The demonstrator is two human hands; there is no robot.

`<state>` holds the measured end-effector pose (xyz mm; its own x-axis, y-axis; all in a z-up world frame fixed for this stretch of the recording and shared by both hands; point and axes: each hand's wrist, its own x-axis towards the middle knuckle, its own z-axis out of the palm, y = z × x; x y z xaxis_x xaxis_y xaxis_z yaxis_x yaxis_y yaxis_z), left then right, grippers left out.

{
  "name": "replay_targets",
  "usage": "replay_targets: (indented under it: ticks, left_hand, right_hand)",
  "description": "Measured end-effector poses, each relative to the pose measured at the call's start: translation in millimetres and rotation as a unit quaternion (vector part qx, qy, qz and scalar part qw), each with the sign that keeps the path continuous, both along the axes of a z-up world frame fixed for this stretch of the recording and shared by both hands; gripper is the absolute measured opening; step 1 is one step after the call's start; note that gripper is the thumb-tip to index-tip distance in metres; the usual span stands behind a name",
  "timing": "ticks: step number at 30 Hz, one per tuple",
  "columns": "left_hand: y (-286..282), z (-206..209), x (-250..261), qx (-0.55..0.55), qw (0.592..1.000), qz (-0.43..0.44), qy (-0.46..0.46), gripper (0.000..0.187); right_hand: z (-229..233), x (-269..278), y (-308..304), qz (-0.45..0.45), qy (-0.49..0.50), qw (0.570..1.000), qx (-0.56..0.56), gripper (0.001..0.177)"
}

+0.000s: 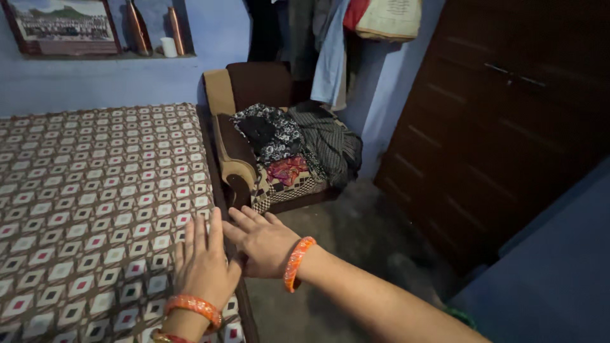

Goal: The person smooths out the bedsheet by hand and places a pillow onto the bed near the headboard.

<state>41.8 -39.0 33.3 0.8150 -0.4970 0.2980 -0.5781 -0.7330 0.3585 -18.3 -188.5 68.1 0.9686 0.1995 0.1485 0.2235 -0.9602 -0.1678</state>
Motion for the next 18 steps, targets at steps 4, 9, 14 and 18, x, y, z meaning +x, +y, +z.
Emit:
replay_targets:
  ticks: [4,9,14,18]
  left_hand:
    - [-2,-2,9,-0.002,1.000,0.018,0.005,0.107]
    - [4,-9,11,0.006,0.999,0.035,-0.011,0.106]
    - [9,-20,18,0.005,0.997,0.068,-0.023,0.107]
    - [10,-27,23,0.017,0.992,0.089,-0.086,0.104]
  right_hand:
    - [-1,14,-5,0.033,-0.008,0.999,-0.001,0.098]
    - [0,25,-5,0.057,0.038,0.998,0.005,0.103]
    - [-9,36,1,0.085,0.016,0.996,-0.006,0.105]
    - [-10,43,-2,0.107,0.006,0.994,0.022,0.102]
